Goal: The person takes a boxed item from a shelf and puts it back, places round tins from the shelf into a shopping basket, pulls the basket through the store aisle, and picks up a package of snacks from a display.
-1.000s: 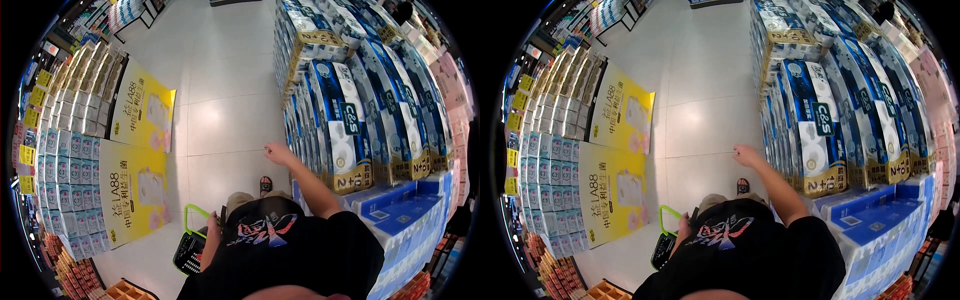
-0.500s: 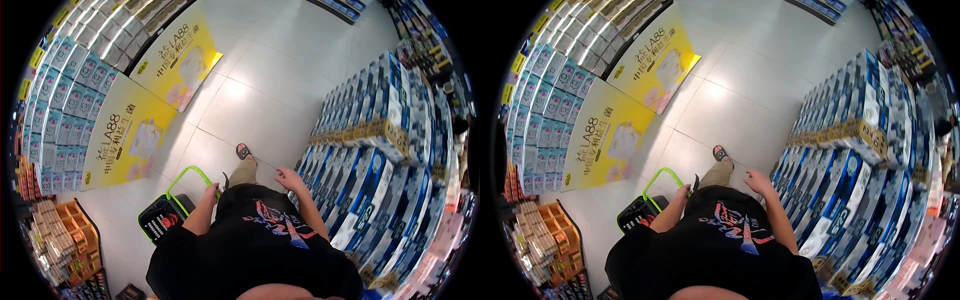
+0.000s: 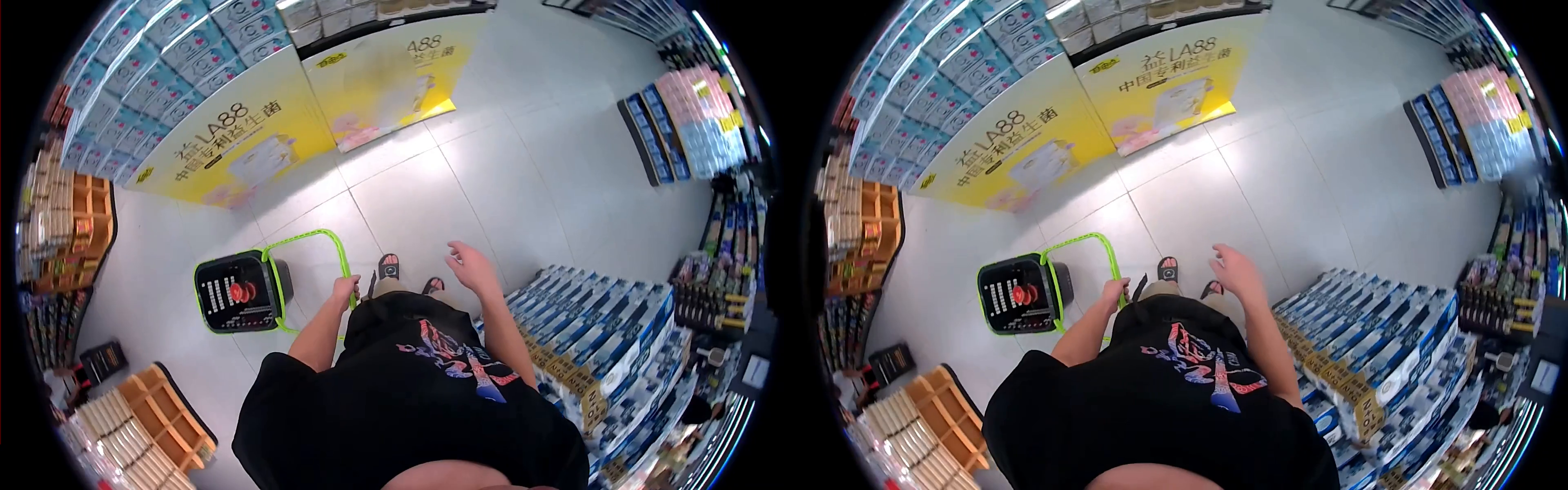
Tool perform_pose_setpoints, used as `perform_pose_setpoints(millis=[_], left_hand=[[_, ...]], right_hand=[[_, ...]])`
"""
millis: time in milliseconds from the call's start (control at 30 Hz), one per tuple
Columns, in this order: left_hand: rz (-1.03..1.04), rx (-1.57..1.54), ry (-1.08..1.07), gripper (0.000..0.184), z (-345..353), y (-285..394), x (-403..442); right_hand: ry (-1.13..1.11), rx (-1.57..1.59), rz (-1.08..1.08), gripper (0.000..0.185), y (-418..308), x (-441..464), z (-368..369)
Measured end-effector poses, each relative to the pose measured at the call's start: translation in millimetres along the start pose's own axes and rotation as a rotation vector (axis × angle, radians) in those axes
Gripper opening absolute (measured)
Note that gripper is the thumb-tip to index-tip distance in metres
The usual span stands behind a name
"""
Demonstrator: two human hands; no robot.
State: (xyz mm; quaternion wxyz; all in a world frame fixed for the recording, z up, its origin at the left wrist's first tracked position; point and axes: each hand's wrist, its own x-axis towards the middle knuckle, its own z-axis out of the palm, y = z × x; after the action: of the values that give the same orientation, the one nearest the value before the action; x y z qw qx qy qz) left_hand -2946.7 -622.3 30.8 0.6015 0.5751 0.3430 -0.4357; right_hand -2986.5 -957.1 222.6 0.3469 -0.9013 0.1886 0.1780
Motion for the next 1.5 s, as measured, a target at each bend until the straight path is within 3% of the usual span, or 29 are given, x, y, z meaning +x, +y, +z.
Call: perform_pose_setpoints(millis=[133, 200, 333, 400, 533, 600, 767, 867, 933, 1067, 1167, 1233, 1333, 1367, 1400, 1433, 1500], left_hand=[[0.065, -0.112, 0.102, 0.020, 14, -1, -8], [0.157, -0.157, 0.165, 0.021, 32, 1, -24], [0.246, -0.210, 0.350, 0.023, 70, -12, -37], [0.316, 0.044, 0.539, 0.034, 99, -27, -37], [0.222, 0.200, 0.689, 0.046, 166, -32, -63], [0.180, 0.215, 0.675, 0.045, 200, -42, -65], [0.204, 0.110, 0.575, 0.041, 278, -50, -64], [0.267, 0.153, 0.619, 0.037, 318, -58, -48], [0.249, -0.063, 0.482, 0.038, 346, -62, -38], [0.271, -0.221, 0.437, 0.036, 394, -46, -36], [0.342, -0.212, 0.496, 0.039, 437, -47, -33], [0.467, -0.117, 0.678, 0.032, 464, -59, -13], [0.503, -0.064, 0.818, 0.035, 512, -54, -19], [0.498, -0.086, 0.825, 0.035, 520, -49, -23], [0.356, -0.081, 0.755, 0.038, 528, -41, -23], [0.207, -0.077, 0.672, 0.041, 547, -41, -26], [0.207, -0.042, 0.730, 0.041, 573, -39, -34]], right_hand=[[-0.255, -0.071, -0.243, 0.042, -16, 46, 22], [-0.468, -0.202, -0.516, 0.042, -16, 59, 27], [-0.808, -0.313, -0.663, 0.043, -20, 101, 11], [-0.755, -0.450, -0.861, 0.044, -1, 134, 2], [-0.858, -0.474, -0.897, 0.042, -4, 194, -49], [-0.926, -0.673, -0.916, 0.043, 2, 228, -68], [-0.842, -0.682, -0.902, 0.042, 6, 275, -77], [-0.886, -0.615, -1.016, 0.041, -7, 255, -66], [-1.004, -0.532, -1.136, 0.041, -10, 231, -52], [-1.228, -0.626, -1.398, 0.041, 17, 191, -43], [-1.301, -0.859, -1.498, 0.038, 53, 174, -66], [-1.318, -0.897, -1.468, 0.036, 88, 174, -85], [-1.327, -0.932, -1.465, 0.030, 131, 190, -114], [-1.314, -0.873, -1.590, 0.032, 143, 199, -122], [-1.306, -0.815, -1.707, 0.035, 156, 209, -131], [-1.327, -0.830, -1.674, 0.035, 167, 217, -137], [-1.342, -0.915, -1.665, 0.034, 179, 228, -150]])
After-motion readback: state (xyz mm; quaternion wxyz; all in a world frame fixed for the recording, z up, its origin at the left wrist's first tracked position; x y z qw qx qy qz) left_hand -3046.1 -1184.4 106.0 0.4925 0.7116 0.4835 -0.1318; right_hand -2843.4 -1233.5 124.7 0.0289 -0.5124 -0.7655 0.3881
